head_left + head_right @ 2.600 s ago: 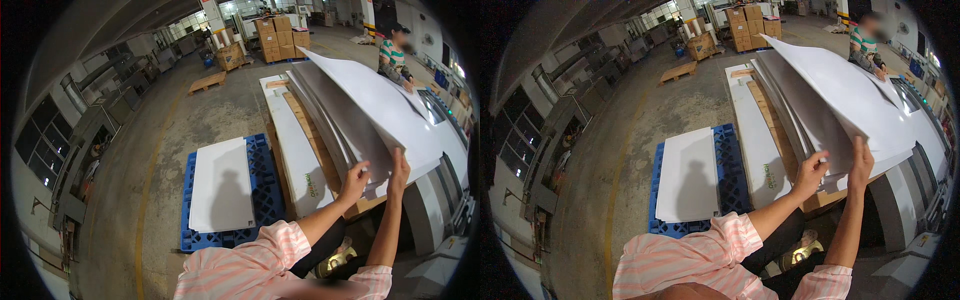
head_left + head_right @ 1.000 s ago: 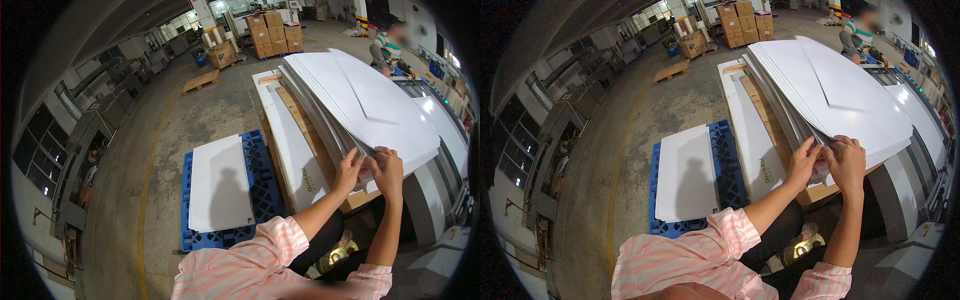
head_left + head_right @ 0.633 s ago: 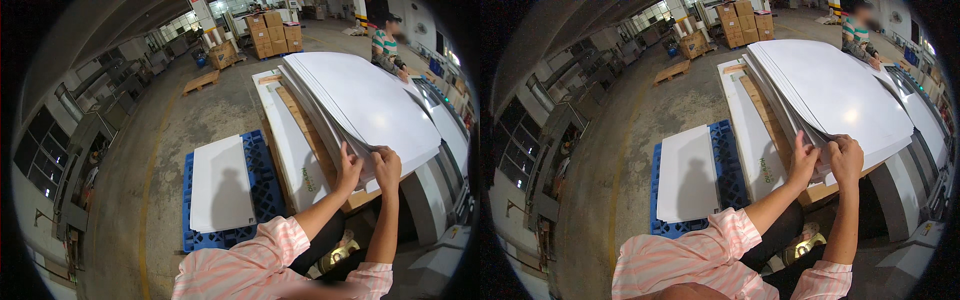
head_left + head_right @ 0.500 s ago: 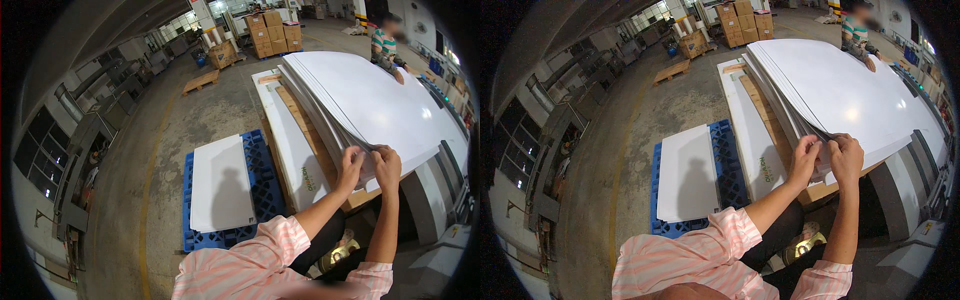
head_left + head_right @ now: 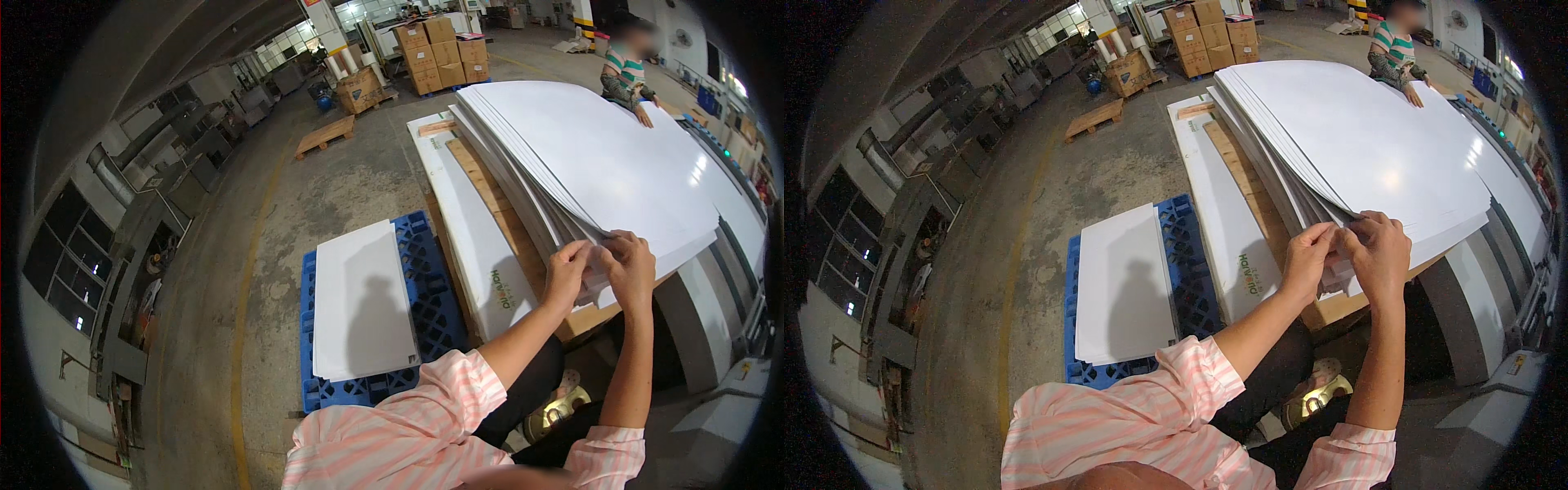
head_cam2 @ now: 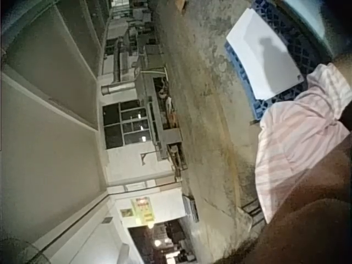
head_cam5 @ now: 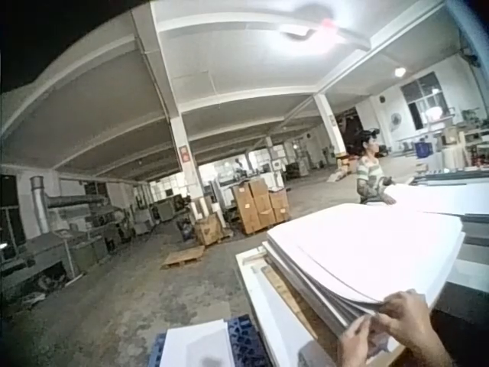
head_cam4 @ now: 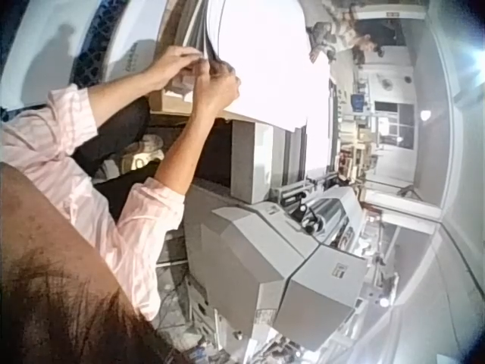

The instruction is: The recorder is aligning and stacking large white sheets of paper or material on a pallet in an industrial setting.

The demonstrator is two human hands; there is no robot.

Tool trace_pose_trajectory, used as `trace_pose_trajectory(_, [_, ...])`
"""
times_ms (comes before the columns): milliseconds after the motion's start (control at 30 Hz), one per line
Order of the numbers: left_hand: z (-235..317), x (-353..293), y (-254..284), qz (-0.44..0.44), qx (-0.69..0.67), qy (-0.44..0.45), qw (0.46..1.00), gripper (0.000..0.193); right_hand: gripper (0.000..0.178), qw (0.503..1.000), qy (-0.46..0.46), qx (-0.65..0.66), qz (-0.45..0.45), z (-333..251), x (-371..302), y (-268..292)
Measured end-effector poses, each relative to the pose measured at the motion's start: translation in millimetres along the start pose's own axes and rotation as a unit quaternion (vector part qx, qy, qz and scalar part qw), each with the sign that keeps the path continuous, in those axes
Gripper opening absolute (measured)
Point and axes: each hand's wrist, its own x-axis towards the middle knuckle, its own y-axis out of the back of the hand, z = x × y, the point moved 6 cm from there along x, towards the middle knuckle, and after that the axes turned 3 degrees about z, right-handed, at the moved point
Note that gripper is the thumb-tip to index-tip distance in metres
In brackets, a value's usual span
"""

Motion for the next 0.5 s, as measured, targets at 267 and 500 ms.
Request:
trace_pose_trajectory(267, [3.7, -3.1, -0.8, -0.015, 0.039, -0.019, 0.999, 0.022, 0.021, 0.994, 0.024, -0.082, 0.063, -0.4, 0.7, 0.8])
trace_pose_trajectory(500, [-8.7, 0.9, 1.6, -0.043, 0.132, 0.007, 0.99, 0.015, 0.014, 0.965, 0.236, -0.098, 0.061, -1.1, 1.6, 14.5])
